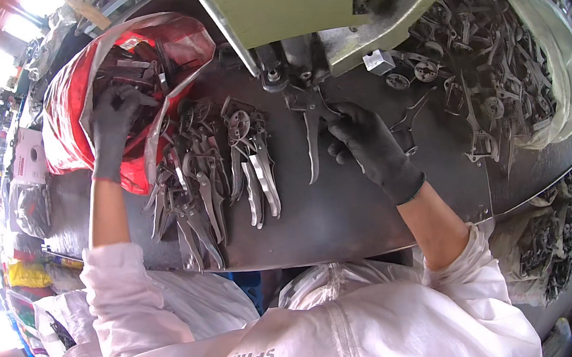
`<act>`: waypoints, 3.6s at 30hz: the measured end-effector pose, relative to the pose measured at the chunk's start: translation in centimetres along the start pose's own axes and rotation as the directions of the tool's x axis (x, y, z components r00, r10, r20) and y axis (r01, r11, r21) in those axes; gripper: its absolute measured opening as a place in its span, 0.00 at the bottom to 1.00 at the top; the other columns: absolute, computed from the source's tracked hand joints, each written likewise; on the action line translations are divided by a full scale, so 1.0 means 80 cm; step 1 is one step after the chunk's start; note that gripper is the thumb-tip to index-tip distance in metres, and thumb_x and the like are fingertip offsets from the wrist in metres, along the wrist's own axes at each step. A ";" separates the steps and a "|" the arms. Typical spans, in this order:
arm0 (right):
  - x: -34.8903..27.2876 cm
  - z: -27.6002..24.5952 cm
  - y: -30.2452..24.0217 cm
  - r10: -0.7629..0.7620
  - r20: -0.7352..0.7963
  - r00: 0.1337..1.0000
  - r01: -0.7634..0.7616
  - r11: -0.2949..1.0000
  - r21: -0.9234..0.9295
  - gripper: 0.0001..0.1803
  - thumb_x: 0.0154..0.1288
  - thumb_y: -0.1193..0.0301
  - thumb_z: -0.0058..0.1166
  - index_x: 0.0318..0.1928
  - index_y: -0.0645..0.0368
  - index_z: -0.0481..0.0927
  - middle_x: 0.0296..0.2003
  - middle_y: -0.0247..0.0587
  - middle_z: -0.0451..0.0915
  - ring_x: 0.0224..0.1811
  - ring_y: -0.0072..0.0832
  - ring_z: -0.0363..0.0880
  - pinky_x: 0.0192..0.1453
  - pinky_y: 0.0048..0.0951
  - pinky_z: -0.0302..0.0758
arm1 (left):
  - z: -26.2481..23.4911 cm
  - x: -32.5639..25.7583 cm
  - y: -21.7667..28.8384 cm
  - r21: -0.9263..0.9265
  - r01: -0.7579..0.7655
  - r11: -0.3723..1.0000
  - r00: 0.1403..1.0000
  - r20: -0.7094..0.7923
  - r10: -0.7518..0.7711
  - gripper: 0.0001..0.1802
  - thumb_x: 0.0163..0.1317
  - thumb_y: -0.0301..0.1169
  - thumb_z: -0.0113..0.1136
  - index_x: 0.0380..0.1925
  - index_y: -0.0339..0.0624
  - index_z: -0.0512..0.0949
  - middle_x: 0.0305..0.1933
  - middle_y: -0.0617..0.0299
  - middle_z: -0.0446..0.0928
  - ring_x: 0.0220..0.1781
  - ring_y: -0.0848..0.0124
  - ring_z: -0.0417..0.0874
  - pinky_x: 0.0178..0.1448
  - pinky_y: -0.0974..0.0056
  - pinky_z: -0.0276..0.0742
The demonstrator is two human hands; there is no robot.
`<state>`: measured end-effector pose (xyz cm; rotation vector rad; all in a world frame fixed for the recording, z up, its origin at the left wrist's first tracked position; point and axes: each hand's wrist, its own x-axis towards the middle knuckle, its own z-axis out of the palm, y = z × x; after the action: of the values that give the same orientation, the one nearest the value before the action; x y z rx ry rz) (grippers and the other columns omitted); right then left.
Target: Processing and assembling metal components using an industrial machine press.
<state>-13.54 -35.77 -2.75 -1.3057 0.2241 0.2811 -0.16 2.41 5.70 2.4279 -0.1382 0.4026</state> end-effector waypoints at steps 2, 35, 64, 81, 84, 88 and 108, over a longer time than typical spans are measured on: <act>-0.003 -0.002 -0.001 -0.008 -0.024 1.000 0.008 1.000 -0.011 0.19 0.65 0.76 0.45 0.56 0.68 0.67 0.31 0.37 0.75 0.23 0.20 0.75 0.24 0.19 0.74 | 0.016 -0.010 0.044 -0.277 -0.112 0.954 0.994 -0.023 0.110 0.07 0.57 0.22 0.54 0.36 0.34 0.75 0.31 0.66 0.77 0.31 0.78 0.75 0.35 0.74 0.71; 0.021 -0.013 -0.046 -0.107 0.073 0.992 0.104 0.994 0.042 0.13 0.63 0.75 0.50 0.48 0.62 0.76 0.30 0.32 0.78 0.30 0.18 0.76 0.33 0.21 0.76 | 0.178 -0.132 0.194 -0.603 0.396 0.693 0.794 0.603 0.071 0.17 0.69 0.34 0.47 0.49 0.30 0.72 0.33 0.62 0.77 0.32 0.79 0.75 0.35 0.72 0.72; -0.007 0.005 -0.044 -0.088 -0.005 0.996 0.087 0.993 -0.085 0.13 0.66 0.72 0.49 0.48 0.64 0.75 0.34 0.36 0.79 0.29 0.16 0.75 0.33 0.19 0.73 | 0.035 0.028 -0.017 0.726 0.064 0.684 0.916 0.230 -0.329 0.22 0.65 0.39 0.45 0.57 0.45 0.70 0.59 0.42 0.69 0.61 0.50 0.71 0.62 0.52 0.66; 0.012 0.000 0.005 -0.003 -0.017 1.000 0.003 0.999 0.037 0.08 0.66 0.76 0.44 0.44 0.64 0.72 0.29 0.34 0.75 0.24 0.20 0.77 0.25 0.21 0.77 | 0.076 -0.122 0.181 -0.136 -0.201 0.970 0.821 0.517 0.243 0.18 0.52 0.34 0.68 0.40 0.36 0.76 0.27 0.53 0.75 0.26 0.67 0.75 0.34 0.64 0.73; 0.010 0.018 0.007 -0.051 -0.058 0.997 0.047 0.997 -0.054 0.08 0.64 0.76 0.46 0.44 0.63 0.73 0.31 0.37 0.76 0.25 0.24 0.78 0.25 0.25 0.76 | 0.113 -0.132 0.187 -0.257 -0.147 0.955 0.778 0.566 0.272 0.15 0.53 0.33 0.67 0.34 0.35 0.76 0.21 0.57 0.71 0.21 0.71 0.67 0.28 0.64 0.69; 0.022 0.028 0.017 -0.813 0.308 0.494 0.738 0.205 -0.643 0.11 0.60 0.75 0.51 0.44 0.62 0.75 0.36 0.48 0.78 0.35 0.40 0.81 0.34 0.37 0.78 | 0.156 -0.150 0.206 -0.450 0.002 0.893 0.816 0.517 0.259 0.14 0.54 0.33 0.66 0.36 0.35 0.76 0.24 0.53 0.73 0.25 0.65 0.73 0.34 0.62 0.71; 0.029 -0.030 -0.074 -0.445 0.050 0.894 0.421 0.796 -0.436 0.13 0.63 0.74 0.50 0.49 0.60 0.74 0.42 0.39 0.78 0.43 0.28 0.77 0.44 0.28 0.75 | 0.173 -0.147 0.153 -0.546 0.182 0.818 0.858 0.494 0.138 0.22 0.68 0.34 0.46 0.58 0.31 0.65 0.52 0.55 0.73 0.53 0.71 0.74 0.57 0.68 0.69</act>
<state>-9.43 -39.31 1.32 -1.7716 -0.1084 -0.1113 -10.31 -15.87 -0.86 1.8581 -0.4035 -0.2952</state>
